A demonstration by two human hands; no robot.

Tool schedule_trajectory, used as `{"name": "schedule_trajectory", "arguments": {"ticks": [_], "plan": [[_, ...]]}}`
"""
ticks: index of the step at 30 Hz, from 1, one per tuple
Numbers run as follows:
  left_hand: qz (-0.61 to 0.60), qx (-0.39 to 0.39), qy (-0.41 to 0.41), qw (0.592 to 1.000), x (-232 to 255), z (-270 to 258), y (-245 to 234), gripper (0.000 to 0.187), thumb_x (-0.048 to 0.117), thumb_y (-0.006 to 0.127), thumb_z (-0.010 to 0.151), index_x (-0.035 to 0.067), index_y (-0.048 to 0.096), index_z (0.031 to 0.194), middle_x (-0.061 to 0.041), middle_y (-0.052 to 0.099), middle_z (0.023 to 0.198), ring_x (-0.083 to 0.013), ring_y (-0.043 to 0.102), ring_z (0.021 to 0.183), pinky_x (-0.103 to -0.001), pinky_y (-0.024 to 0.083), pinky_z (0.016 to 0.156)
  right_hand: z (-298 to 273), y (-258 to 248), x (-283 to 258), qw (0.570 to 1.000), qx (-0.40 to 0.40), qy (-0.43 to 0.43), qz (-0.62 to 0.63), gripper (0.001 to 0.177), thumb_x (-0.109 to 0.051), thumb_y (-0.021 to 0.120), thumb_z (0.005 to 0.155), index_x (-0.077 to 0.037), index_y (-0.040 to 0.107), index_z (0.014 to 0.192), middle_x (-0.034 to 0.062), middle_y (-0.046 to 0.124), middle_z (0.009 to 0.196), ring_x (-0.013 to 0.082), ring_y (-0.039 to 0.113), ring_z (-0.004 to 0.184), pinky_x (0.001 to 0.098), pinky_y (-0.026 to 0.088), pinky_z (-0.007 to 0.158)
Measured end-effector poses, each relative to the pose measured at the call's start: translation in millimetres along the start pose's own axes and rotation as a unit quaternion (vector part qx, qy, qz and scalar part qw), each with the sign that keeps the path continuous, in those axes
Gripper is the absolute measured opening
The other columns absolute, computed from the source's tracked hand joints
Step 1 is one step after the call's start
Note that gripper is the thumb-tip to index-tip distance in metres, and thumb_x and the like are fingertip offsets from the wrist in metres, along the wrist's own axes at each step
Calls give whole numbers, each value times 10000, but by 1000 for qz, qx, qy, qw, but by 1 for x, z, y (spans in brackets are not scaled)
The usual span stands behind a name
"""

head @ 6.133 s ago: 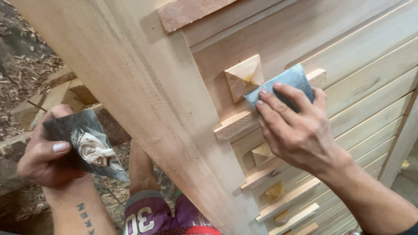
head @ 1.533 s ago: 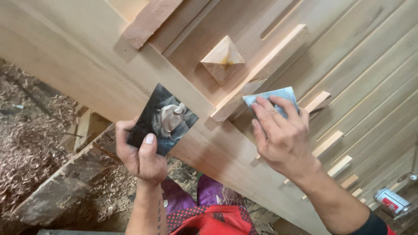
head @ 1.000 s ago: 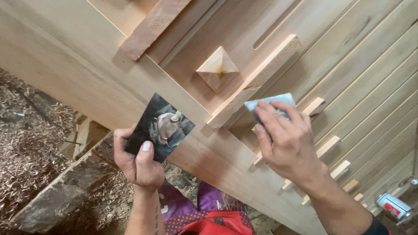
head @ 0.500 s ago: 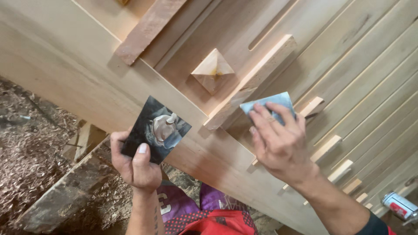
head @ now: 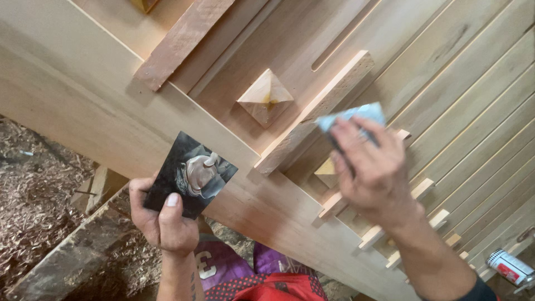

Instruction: The person uses a putty knife to apply a beige filler paste into the grooves and joints of a wooden furniture piece. They repeatedly scoop the filler from a metal palette and smooth it into the recesses using a smaller scraper tool.

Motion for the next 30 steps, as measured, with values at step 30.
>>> {"name": "schedule_trajectory", "arguments": {"ticks": [30], "plan": [[63,39,7,997,-1,-1,1,243,110,558,914,-33,458,1082,-167,618,989,-171,582,846,-284,524,713,30,-19,43,1000,7,18,-22,353,-82,707,940,-9,697,1285,121,731,1242,299,640,1248,475,485,938]]}}
Point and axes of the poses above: each hand's wrist, its own z-axis towards the middle knuckle, its own y-axis out of the palm, x = y × z, the point moved 2 cm from there along z, towards the middle knuckle
